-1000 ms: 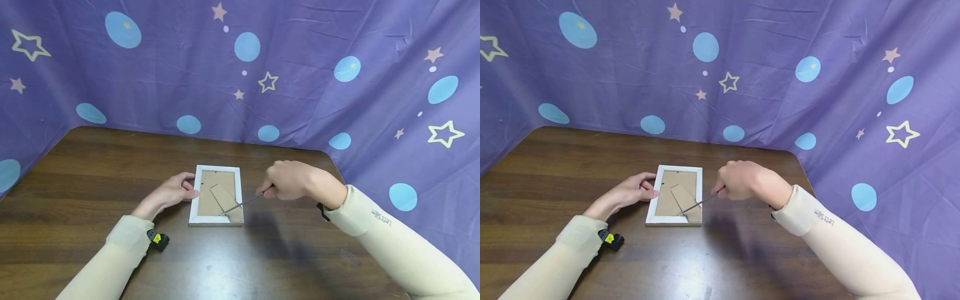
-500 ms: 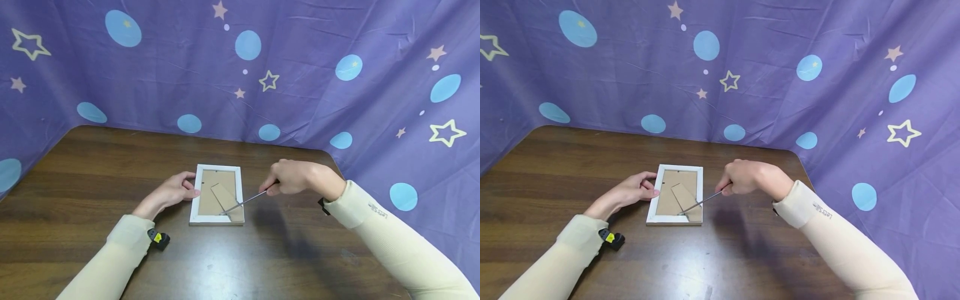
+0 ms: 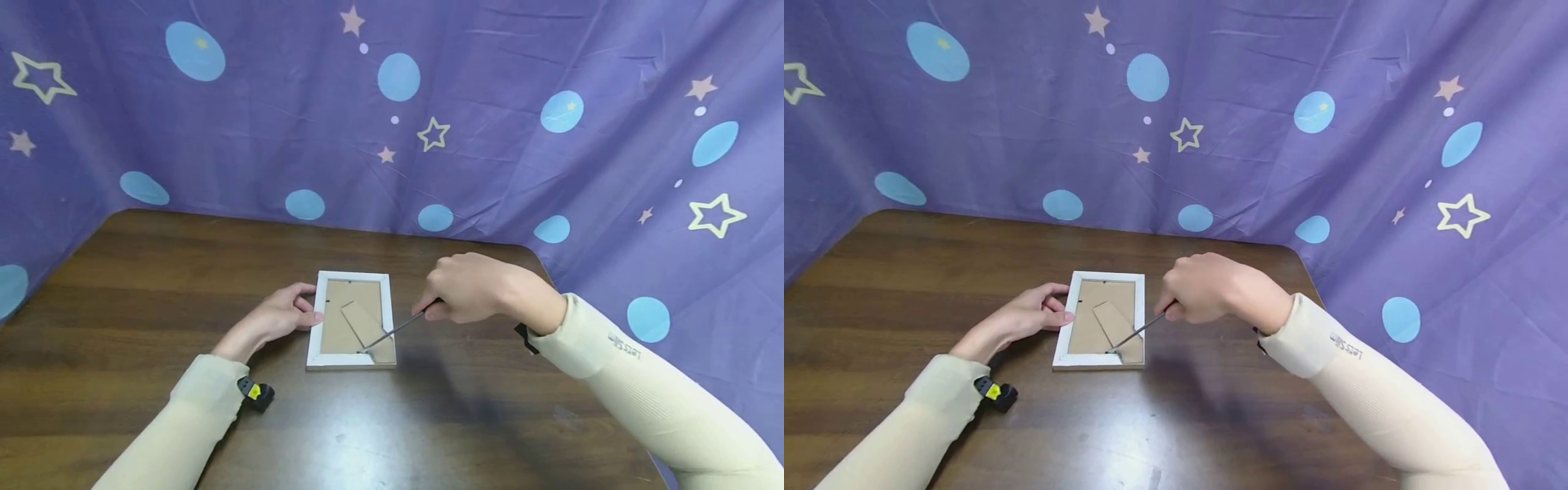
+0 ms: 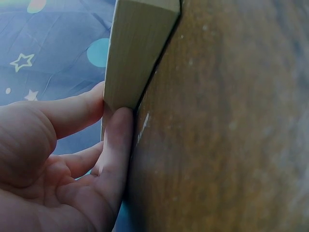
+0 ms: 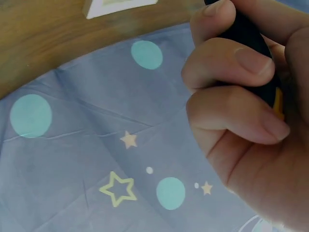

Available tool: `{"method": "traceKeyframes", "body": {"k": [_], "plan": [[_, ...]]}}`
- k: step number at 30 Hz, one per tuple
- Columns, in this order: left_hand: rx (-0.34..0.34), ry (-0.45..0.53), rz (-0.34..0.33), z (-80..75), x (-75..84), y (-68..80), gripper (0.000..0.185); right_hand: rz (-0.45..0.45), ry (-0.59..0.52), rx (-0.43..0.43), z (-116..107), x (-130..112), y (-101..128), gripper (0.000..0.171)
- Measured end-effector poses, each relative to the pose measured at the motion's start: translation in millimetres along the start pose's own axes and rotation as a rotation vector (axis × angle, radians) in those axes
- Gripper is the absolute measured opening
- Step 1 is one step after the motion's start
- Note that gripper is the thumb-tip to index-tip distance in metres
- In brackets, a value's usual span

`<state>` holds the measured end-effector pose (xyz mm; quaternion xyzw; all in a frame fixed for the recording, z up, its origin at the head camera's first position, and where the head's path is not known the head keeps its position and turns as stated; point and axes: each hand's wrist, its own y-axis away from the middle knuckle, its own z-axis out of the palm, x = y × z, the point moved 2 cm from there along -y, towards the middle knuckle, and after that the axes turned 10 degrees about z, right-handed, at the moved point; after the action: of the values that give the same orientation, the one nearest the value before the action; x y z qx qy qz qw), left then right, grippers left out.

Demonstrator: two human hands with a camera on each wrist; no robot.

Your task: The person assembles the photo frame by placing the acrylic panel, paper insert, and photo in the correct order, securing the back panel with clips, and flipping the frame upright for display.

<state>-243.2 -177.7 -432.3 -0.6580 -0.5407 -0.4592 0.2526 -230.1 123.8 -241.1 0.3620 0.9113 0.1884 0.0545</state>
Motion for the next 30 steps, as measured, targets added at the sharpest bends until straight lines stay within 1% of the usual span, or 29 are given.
{"method": "traceKeyframes", "body": {"k": [5,12,17,23,30], "plan": [[-0.005,0.004,0.007,1.6,-1.9,-0.6,0.076,0.003,0.014,0.012,-4,-3,-2,0.024],[-0.010,0.017,-0.001,0.3,0.1,-0.9,0.076,0.029,0.074,0.015,-4,-9,0,0.025],[-0.011,0.014,-0.001,-0.5,0.2,0.0,0.076,0.017,0.096,0.032,-4,-11,-3,0.024],[-0.007,0.023,0.011,-0.7,0.3,1.5,0.077,0.009,0.089,0.050,-8,-13,-3,0.024],[-0.005,0.020,0.002,-1.3,1.1,2.0,0.077,-0.004,0.112,0.056,-7,-15,-6,0.024]]}}
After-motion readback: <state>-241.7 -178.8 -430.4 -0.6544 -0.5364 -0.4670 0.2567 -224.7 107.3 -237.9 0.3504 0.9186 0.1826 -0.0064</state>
